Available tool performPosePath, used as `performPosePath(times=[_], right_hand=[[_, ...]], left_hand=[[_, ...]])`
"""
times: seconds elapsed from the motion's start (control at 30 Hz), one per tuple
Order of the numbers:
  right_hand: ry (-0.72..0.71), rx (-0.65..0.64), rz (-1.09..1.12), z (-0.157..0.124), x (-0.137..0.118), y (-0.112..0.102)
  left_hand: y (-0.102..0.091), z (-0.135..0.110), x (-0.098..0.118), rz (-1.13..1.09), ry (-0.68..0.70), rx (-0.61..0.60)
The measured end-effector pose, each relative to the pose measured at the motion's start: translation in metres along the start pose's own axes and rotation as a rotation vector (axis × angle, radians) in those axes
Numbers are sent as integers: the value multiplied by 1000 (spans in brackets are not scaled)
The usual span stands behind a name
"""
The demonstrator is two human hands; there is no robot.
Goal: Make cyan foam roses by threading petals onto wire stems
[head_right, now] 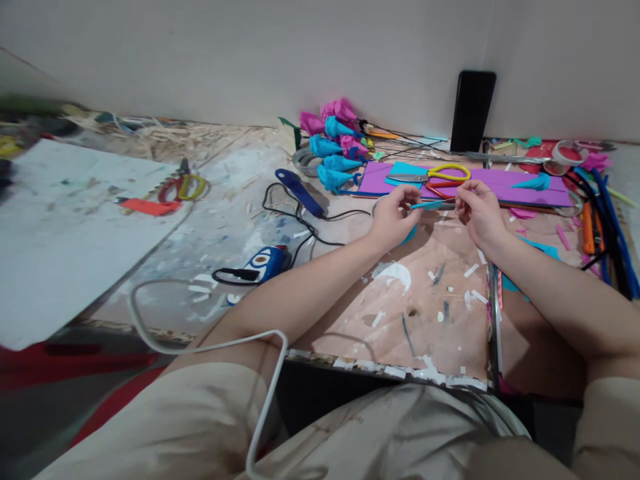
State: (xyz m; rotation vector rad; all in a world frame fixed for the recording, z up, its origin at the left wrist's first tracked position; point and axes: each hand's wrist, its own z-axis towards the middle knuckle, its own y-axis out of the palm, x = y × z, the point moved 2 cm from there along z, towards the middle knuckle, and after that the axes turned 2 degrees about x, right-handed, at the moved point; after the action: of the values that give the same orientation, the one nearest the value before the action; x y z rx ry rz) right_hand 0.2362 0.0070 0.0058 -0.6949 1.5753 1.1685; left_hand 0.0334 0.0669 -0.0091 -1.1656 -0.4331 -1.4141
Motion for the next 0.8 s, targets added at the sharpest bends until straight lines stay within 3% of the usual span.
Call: performPosePath(times=[0.47,0.67,0.8], right_hand=[[57,-30,-30,0,2,-1],[56,-27,-34,-2,-1,1],[42,-34,-43,-2,0,1]], left_hand=[[-1,0,-1,53,32,-7],[-4,3,0,117,227,-14],[-5,3,-2,93,276,10]])
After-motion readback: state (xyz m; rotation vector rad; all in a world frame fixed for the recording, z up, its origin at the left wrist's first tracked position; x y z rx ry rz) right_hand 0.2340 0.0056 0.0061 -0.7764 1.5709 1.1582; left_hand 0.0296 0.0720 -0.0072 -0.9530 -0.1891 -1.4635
